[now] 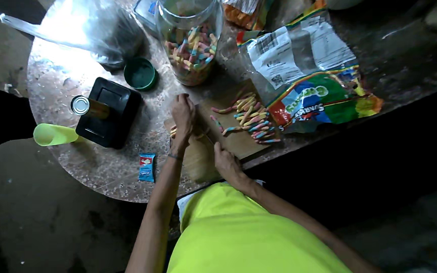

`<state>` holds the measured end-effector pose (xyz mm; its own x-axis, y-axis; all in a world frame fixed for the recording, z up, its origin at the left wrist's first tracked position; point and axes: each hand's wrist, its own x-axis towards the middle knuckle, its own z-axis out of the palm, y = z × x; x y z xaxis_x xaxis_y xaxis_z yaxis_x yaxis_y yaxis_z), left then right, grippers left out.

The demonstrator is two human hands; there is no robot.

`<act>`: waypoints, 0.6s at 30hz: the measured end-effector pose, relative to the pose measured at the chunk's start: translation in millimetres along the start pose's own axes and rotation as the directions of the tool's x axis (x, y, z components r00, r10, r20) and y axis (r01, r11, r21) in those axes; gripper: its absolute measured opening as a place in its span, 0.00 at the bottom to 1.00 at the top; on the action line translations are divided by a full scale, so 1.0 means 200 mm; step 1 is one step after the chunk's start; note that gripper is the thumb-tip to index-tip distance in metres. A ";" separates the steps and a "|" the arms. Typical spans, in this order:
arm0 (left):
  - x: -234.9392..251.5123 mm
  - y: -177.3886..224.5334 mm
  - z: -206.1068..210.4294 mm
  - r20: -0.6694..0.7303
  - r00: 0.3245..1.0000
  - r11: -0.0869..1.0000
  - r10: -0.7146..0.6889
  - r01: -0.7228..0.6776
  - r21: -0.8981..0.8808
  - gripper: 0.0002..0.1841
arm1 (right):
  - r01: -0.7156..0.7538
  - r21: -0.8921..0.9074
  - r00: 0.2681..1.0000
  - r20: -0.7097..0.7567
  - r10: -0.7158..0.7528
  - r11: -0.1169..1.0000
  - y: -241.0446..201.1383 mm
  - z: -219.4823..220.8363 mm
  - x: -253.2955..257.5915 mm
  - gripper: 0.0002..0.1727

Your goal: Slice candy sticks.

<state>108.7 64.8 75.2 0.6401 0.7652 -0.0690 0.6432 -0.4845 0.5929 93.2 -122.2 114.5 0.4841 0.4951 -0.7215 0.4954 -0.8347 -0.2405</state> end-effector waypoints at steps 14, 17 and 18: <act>0.12 0.07 0.17 0.128 0.979 0.953 -0.160 0.119 0.277 0.25 | -0.062 -0.016 0.987 -0.149 0.059 0.998 -0.09 0.11 0.00 0.21; 0.13 0.09 0.15 0.161 0.972 0.949 -0.170 0.118 0.291 0.25 | -0.079 -0.003 0.987 -0.144 0.078 0.997 -0.11 0.12 0.00 0.22; 0.13 0.09 0.14 0.161 0.973 0.949 -0.167 0.114 0.295 0.25 | -0.072 0.001 0.983 -0.171 0.072 0.997 -0.12 0.13 0.01 0.21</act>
<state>149.1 64.5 60.7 0.5832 0.7567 -0.2955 0.8070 -0.4979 0.3176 64.3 -107.0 102.4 0.6345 0.4680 -0.6151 0.4585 -0.8686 -0.1880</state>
